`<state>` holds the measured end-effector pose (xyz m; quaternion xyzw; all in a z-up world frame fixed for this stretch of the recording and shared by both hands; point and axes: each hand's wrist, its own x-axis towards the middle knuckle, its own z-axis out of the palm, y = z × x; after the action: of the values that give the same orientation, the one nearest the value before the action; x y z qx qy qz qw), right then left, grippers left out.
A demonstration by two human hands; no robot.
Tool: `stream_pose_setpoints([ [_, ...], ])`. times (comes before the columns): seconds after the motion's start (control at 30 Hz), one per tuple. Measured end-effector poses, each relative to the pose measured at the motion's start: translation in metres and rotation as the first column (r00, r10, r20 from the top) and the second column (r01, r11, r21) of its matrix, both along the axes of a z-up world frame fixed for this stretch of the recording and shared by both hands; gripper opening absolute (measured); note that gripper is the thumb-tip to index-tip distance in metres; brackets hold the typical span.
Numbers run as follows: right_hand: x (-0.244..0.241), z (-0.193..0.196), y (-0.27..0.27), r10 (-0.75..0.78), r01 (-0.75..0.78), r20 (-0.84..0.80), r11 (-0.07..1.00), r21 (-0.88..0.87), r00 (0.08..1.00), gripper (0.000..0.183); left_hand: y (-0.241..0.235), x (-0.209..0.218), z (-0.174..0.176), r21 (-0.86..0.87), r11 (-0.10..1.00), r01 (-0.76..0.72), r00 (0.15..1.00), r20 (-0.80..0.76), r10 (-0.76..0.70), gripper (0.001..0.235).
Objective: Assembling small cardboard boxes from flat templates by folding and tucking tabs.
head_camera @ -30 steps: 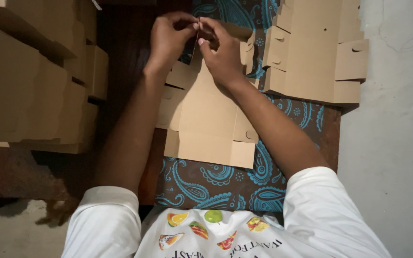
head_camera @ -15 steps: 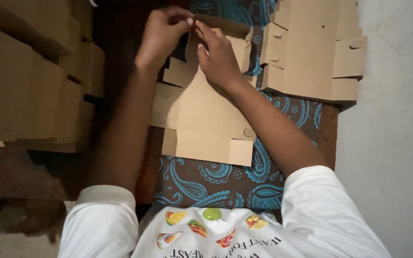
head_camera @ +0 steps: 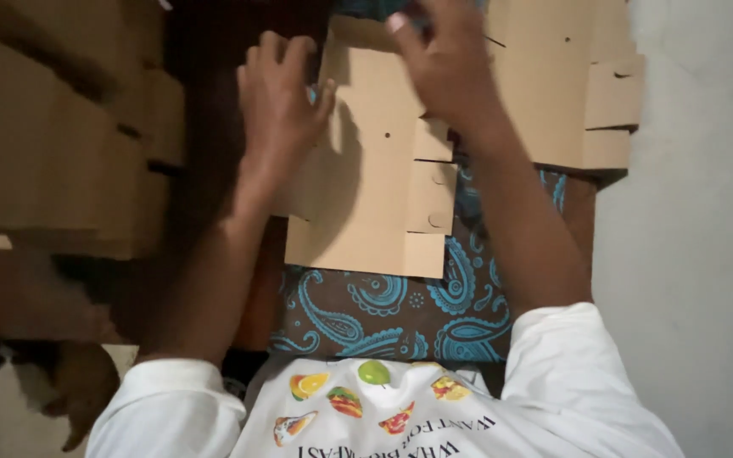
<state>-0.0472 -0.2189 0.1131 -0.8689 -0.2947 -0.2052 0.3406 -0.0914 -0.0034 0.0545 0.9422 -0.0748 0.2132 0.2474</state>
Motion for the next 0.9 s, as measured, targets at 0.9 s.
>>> stream_pose_setpoints([
  [0.9,-0.024,-0.064,-0.055,-0.277,0.238,-0.266,0.957,-0.168,0.923,0.033,-0.071,-0.076,-0.033,0.08,0.84,0.536,0.832,-0.216,-0.511,0.079],
])
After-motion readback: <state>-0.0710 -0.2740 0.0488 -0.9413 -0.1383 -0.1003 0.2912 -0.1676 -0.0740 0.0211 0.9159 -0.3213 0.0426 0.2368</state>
